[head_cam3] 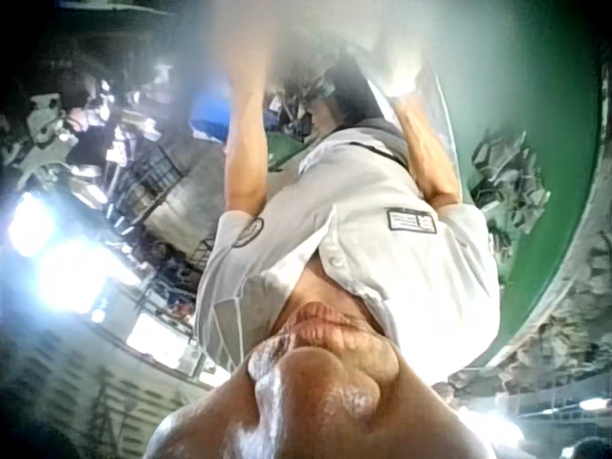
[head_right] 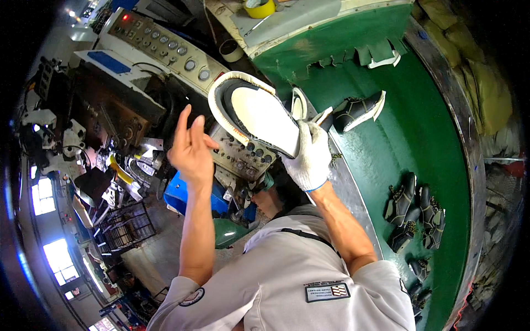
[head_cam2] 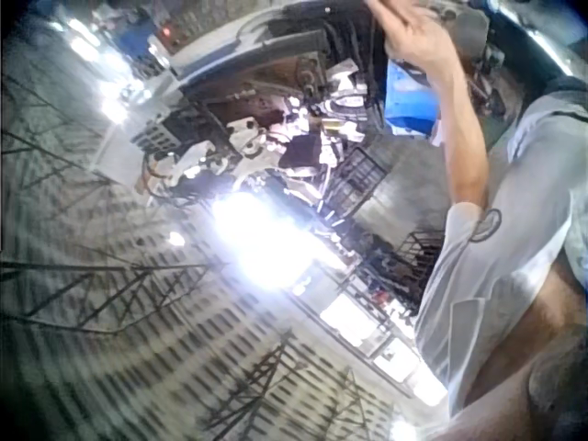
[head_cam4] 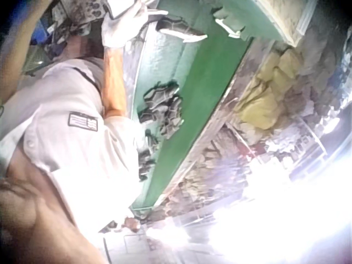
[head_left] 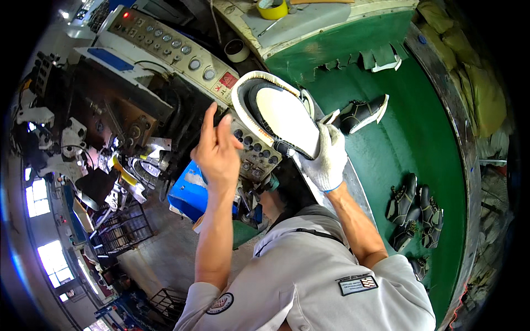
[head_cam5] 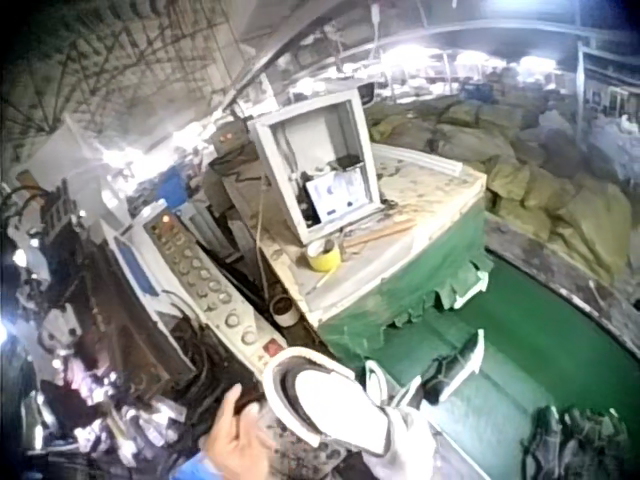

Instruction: The person operates a lasting machine to shape the upper of shoes, removes them from a conveyor belt, and carries them across a factory floor to another workstation.

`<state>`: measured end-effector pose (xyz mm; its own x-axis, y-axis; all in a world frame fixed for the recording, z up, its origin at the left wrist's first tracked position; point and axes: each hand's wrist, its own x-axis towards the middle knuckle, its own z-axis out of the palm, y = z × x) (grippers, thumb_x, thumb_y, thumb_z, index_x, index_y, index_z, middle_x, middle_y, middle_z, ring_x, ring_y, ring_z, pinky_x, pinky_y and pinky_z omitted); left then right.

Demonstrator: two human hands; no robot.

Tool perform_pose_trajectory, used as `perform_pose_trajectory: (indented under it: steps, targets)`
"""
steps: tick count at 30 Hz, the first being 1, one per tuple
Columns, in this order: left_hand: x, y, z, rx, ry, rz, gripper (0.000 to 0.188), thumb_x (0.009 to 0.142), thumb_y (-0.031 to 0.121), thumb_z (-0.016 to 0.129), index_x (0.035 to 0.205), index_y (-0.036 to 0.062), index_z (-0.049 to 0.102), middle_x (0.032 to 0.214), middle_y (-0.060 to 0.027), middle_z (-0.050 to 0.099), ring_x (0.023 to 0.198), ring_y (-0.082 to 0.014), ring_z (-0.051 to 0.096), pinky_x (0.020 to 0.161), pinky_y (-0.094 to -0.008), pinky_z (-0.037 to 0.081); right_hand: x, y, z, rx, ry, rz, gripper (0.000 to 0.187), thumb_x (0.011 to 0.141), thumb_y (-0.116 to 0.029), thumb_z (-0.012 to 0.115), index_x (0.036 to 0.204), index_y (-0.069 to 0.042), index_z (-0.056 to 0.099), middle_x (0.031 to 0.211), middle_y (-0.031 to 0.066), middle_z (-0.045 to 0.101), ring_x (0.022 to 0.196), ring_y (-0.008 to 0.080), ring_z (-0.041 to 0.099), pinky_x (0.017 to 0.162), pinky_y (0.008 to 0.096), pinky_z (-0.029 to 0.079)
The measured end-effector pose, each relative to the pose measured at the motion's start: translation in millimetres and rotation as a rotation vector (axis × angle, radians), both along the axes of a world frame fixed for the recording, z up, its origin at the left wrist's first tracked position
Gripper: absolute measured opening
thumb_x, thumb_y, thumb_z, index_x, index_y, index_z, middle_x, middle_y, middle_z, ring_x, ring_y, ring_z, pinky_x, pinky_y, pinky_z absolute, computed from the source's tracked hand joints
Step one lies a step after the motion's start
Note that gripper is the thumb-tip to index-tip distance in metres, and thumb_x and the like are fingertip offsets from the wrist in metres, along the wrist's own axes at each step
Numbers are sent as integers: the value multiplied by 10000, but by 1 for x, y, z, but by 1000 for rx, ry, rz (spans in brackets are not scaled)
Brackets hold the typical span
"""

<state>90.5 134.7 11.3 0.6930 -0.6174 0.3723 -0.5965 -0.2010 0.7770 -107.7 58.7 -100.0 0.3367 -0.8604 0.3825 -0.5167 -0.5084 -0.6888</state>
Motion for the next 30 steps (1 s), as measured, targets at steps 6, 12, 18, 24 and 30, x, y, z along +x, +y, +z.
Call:
perform_pose_trajectory:
  steps: [6, 12, 18, 24, 30]
  targets:
    - [13, -8, 31, 152, -874, -659, 374, 812, 75, 792, 1167, 1, 701, 1193, -151, 661, 1052, -335, 696, 886, -411, 589, -22, -5, 2, 140, -16, 18, 798, 610, -166, 899, 1333, -31, 589, 1263, 228, 598, 1137, 403, 633, 958, 434, 555]
    - [9, -37, 45, 105, -965, -1017, 308, 725, 113, 814, 981, -12, 697, 1036, -127, 656, 1010, -319, 689, 860, -418, 590, -37, 2, 17, 275, -16, 95, 799, 602, -172, 883, 1335, -52, 589, 1288, 211, 584, 1155, 388, 638, 977, 425, 554]
    - [-2, -42, 43, 61, -879, -1139, 166, 705, 65, 782, 797, -17, 670, 789, -111, 636, 695, -273, 648, 612, -357, 539, -42, 14, 12, 327, -16, 85, 847, 584, -198, 922, 1341, -45, 575, 1283, 196, 573, 1177, 376, 614, 1002, 421, 529]
    - [0, -66, 33, 102, -903, -1236, 191, 754, 64, 796, 734, 26, 610, 670, -65, 535, 556, -231, 546, 472, -348, 413, -38, 21, -1, 350, -60, 110, 851, 584, -202, 917, 1346, -47, 569, 1290, 203, 565, 1187, 389, 604, 1001, 432, 527]
    - [-15, -78, 16, 83, -685, -1124, 315, 889, 138, 785, 692, 55, 554, 587, -100, 563, 483, -210, 571, 431, -345, 425, -42, 32, -5, 329, -80, 62, 863, 591, -171, 902, 1373, -48, 559, 1307, 223, 562, 1172, 412, 607, 984, 445, 534]
